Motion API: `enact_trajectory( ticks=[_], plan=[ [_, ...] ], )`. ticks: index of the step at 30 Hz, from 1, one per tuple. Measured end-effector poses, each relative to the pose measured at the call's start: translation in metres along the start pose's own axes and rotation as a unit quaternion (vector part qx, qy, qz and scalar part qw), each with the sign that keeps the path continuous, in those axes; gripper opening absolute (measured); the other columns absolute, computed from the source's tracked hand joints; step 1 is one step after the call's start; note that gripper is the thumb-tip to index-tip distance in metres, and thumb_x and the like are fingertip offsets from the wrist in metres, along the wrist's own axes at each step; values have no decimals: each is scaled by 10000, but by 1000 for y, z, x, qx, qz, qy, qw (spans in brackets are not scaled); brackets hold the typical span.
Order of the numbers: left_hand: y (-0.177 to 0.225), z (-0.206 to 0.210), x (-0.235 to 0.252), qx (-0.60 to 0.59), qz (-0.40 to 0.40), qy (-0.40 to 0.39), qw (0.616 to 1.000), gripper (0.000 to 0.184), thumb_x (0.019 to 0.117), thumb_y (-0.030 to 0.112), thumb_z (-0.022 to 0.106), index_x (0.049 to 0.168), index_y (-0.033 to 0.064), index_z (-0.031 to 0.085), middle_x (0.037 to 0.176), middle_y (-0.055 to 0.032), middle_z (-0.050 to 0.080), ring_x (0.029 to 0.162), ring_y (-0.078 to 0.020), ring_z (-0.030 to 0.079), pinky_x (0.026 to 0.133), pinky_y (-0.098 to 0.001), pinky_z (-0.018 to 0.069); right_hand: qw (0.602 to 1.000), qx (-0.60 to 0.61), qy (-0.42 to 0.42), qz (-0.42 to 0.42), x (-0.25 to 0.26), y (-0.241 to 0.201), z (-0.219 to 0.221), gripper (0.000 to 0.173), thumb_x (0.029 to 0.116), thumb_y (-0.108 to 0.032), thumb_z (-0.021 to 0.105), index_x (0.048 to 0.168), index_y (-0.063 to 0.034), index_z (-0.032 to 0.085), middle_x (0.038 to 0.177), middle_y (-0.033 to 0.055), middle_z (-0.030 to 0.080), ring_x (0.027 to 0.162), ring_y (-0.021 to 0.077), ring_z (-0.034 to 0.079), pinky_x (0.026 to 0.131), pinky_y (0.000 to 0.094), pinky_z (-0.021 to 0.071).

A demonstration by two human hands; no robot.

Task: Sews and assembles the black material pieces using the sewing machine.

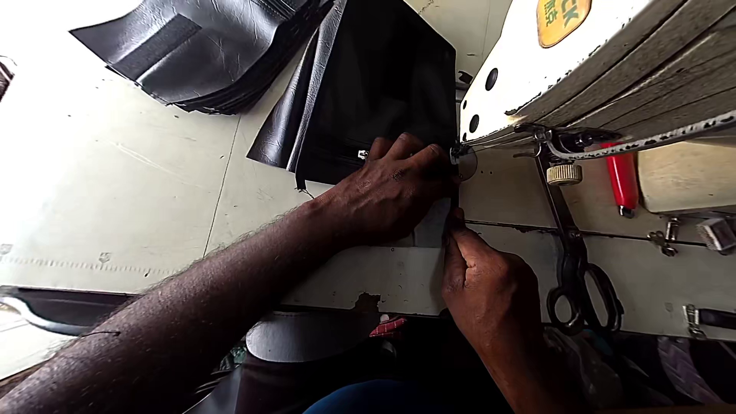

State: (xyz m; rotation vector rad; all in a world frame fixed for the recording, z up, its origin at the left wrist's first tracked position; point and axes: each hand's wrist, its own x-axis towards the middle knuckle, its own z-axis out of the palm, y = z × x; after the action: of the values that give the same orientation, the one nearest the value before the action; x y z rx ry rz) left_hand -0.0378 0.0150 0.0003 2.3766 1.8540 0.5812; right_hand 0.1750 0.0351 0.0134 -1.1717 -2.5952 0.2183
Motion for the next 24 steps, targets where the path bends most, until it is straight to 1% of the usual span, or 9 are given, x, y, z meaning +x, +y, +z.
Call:
enact_trajectory(
  ticks=[5,7,9,11,12,14,17,20,24],
  plan=[
    [10,-7,0,34,-20,-21,999,383,1065,234,404,1327,314,671,1297,-5,591,1176,-259,528,863,-452,430,1000,12,4,6,-4,2,1,366,996,-242,562,1305,-132,723,595,9,631,462,184,569,407,384,430],
    [33,-11,-4,65,-49,-46,996,386,1044,170,425,1362,227,636,1331,-47,586,1169,-300,547,856,-489,454,999,31,3,28,-11,1,-1,420,1016,-311,574,1379,-124,672,628,2,648,482,166,577,431,380,467],
    [59,-9,-11,89,-78,-58,991,404,1022,118,446,1396,117,598,1383,-87,588,1188,-325,571,892,-515,480,999,16,4,36,-20,-3,-2,502,1007,-321,563,1439,-69,605,600,0,619,467,164,564,426,373,461],
    [72,0,-23,109,-93,-52,988,427,1050,129,398,1449,87,542,1450,-93,558,1271,-324,548,974,-504,468,1000,-16,-1,21,-25,-7,-2,480,992,-275,561,1398,-29,627,572,0,606,452,172,570,415,366,458],
    [73,4,-28,111,-93,-47,988,435,1059,148,381,1464,100,532,1483,-86,539,1333,-323,520,1029,-505,458,999,-30,-9,15,-26,-8,-3,465,978,-249,575,1383,-29,640,572,1,610,452,177,577,415,364,459],
    [68,9,-34,98,-82,-33,991,467,1045,182,375,1481,143,536,1516,-78,526,1390,-327,481,1066,-510,436,998,-56,-20,2,-26,-9,-4,459,947,-194,605,1375,-35,649,567,4,604,453,183,578,416,361,451],
    [62,7,-35,92,-68,-51,992,572,1028,238,372,1598,283,389,1550,-75,499,1407,-325,462,1061,-524,408,996,-81,-26,-24,-26,-9,-4,407,914,-153,629,1300,-34,675,556,1,573,457,185,574,413,353,437],
    [56,7,-34,88,-55,-40,994,545,1009,239,394,1548,258,475,1520,-64,522,1370,-320,482,1021,-514,431,996,-72,-23,-35,-27,-8,-5,385,911,-142,615,1269,-30,699,560,3,577,455,180,570,410,346,435],
    [43,4,-31,70,-25,-29,997,515,1015,263,386,1509,294,526,1493,-34,530,1332,-292,490,975,-485,442,999,-22,1,-35,-28,-1,-3,311,974,-201,571,1187,-70,756,559,-2,592,456,162,574,405,341,439]
  ],
)
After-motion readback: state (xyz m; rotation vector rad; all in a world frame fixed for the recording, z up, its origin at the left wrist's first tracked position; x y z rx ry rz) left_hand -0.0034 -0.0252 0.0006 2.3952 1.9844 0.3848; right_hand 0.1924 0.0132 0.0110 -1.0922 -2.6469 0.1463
